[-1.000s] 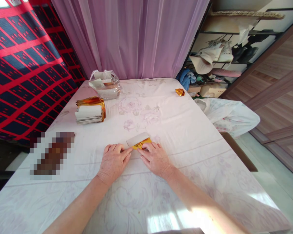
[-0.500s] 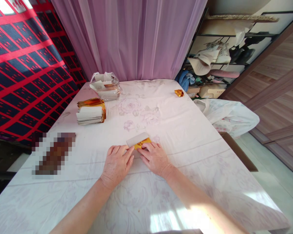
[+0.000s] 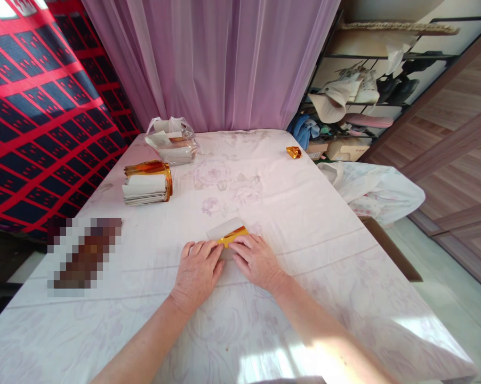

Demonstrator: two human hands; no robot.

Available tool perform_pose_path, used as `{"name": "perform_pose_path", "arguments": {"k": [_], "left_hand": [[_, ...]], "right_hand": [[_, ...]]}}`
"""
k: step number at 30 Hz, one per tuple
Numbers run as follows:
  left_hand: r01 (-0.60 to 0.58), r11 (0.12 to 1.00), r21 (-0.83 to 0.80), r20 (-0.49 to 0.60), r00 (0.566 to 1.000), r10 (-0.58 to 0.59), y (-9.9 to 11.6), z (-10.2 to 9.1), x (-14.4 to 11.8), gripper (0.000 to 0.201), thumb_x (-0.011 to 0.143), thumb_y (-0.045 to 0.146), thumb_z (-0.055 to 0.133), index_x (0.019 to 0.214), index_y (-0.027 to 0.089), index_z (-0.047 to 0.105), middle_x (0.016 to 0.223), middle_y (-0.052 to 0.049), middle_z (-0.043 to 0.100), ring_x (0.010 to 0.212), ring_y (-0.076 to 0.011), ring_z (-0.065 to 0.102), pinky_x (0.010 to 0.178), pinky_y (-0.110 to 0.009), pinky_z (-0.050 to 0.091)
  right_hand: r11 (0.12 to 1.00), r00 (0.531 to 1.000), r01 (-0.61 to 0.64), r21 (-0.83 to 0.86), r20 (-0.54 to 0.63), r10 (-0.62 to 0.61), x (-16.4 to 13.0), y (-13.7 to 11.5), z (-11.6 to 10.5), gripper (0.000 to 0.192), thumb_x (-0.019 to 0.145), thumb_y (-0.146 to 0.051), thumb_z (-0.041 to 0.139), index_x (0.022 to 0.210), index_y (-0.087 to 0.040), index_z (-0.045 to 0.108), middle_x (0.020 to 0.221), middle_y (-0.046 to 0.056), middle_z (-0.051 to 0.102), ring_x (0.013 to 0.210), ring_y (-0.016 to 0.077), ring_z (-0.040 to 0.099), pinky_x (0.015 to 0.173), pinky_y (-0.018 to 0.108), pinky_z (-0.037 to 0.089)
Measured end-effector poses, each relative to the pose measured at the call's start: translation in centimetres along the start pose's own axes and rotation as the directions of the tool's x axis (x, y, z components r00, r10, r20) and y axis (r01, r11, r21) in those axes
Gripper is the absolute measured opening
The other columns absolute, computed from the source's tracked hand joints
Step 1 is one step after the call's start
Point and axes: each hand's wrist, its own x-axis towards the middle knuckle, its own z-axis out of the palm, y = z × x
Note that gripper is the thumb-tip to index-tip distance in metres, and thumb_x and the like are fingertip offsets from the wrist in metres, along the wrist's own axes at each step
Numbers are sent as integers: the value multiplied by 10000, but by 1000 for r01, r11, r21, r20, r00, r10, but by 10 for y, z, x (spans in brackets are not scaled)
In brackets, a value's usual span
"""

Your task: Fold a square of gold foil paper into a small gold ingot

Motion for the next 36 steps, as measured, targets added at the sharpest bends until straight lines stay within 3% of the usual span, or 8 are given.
{"name": "perform_pose_path", "arguments": {"k": [6,10,18,24,30,36], "left_hand": [[15,1000,27,5,1000,-15,1,1,0,299,918,237,549,1200,229,647,1168,-69,679,1040,-248,603,984,-486,356],[11,1000,26,19,1000,-12,1,1,-1,306,934,262,542,1224,243,636,1192,-66,672,1077,-251,594,1025,-499,323],[21,1000,12,36,999,-21,-2,-1,1,295,926,318,571,1204,278,662,1199,-78,644,1102,-271,587,1065,-548,308],[38,999,19,46,998,-39,-5,-1,7,259,916,282,582,1162,272,661,1188,-73,647,1087,-269,598,1066,-562,298],[47,998,52,36,998,-49,-10,-2,19,198,916,267,606,1108,246,652,1065,-49,700,995,-249,623,1051,-551,295],[-22,996,84,4,1000,22,-17,-2,26,128,950,294,568,1020,257,668,948,-13,724,881,-212,626,1051,-529,291]], "right_hand": [[992,986,-126,1,-110,125,-1,7,-1,293,902,-153,524,1123,-231,699,1097,77,665,1001,227,580,855,384,461],[985,979,-172,2,-114,171,-3,14,-2,309,886,-144,528,1124,-237,701,1143,73,670,1040,236,578,857,396,460],[985,983,-169,-32,-77,166,-5,19,-2,346,880,-165,549,1195,-230,677,1211,87,648,1100,252,561,880,419,460],[985,978,-162,60,-124,169,-5,21,-1,370,863,-149,537,1189,-250,677,1159,75,680,1063,242,588,866,407,469],[971,970,-187,151,-127,207,-6,25,1,405,828,-117,546,1184,-259,673,1134,62,695,1050,235,606,888,411,477],[966,971,-183,185,-123,207,-6,26,2,425,818,-94,540,1187,-257,672,1125,64,693,1039,232,613,890,409,482]]}}
